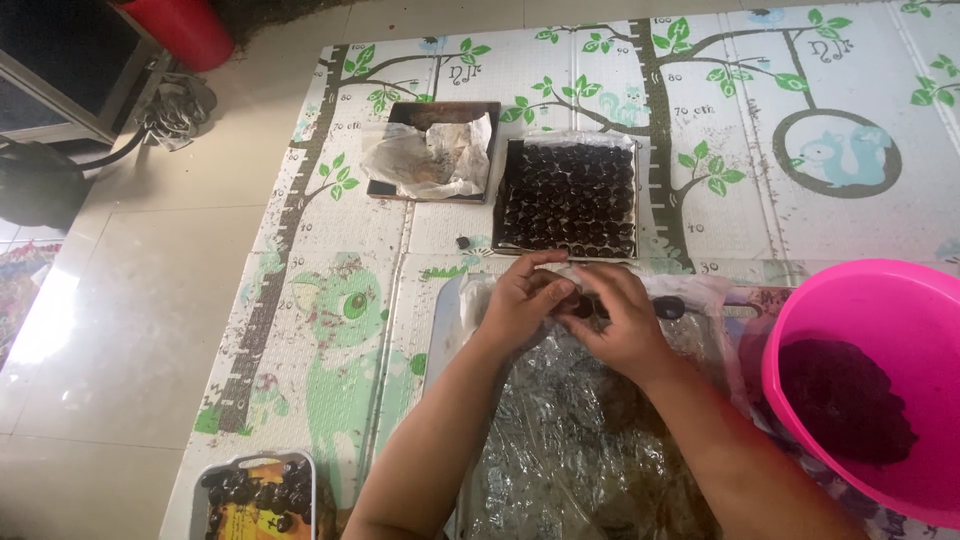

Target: Rolling a dark mixture into small uniform balls and arranging them in rows on a tray.

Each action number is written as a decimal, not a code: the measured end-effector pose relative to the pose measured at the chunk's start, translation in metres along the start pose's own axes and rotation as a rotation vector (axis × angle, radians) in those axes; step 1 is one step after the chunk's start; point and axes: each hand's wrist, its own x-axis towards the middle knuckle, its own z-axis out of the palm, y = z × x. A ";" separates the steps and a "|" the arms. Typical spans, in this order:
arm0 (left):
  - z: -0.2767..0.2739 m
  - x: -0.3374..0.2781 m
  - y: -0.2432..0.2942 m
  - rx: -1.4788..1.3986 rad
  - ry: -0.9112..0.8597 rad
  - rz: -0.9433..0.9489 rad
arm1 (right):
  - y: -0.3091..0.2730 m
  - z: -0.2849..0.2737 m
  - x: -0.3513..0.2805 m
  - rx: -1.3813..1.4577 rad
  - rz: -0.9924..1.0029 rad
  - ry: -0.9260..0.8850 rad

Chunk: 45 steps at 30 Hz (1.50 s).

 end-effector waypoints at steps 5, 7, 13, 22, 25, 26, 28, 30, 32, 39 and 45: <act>0.003 -0.003 0.005 0.038 -0.067 0.018 | 0.011 0.002 -0.005 -0.028 -0.080 0.028; 0.007 -0.005 0.003 0.043 -0.069 0.014 | 0.008 0.000 -0.004 -0.038 -0.059 0.051; 0.003 -0.006 0.001 0.019 -0.090 0.011 | 0.003 0.001 0.002 -0.004 -0.050 0.024; 0.006 -0.009 0.002 0.040 -0.145 0.063 | 0.015 0.008 -0.002 -0.022 -0.118 0.006; 0.000 -0.005 -0.011 -0.012 -0.172 0.105 | 0.026 0.008 -0.011 0.032 -0.080 0.056; -0.003 -0.004 -0.013 0.006 -0.183 0.109 | 0.033 0.009 -0.016 0.063 -0.053 0.096; 0.003 -0.005 0.001 0.002 -0.186 0.106 | 0.008 -0.004 0.002 0.097 -0.077 0.103; 0.004 -0.007 0.007 0.004 -0.201 0.094 | -0.011 -0.016 0.006 0.129 -0.094 0.122; 0.002 -0.004 0.002 0.066 -0.127 0.092 | -0.021 -0.027 -0.001 0.086 0.052 0.106; -0.004 0.005 0.002 0.020 -0.131 0.212 | -0.090 -0.073 0.004 0.297 0.084 0.040; 0.031 -0.017 0.060 0.016 -0.209 0.241 | -0.121 -0.101 0.007 0.208 -0.068 -0.050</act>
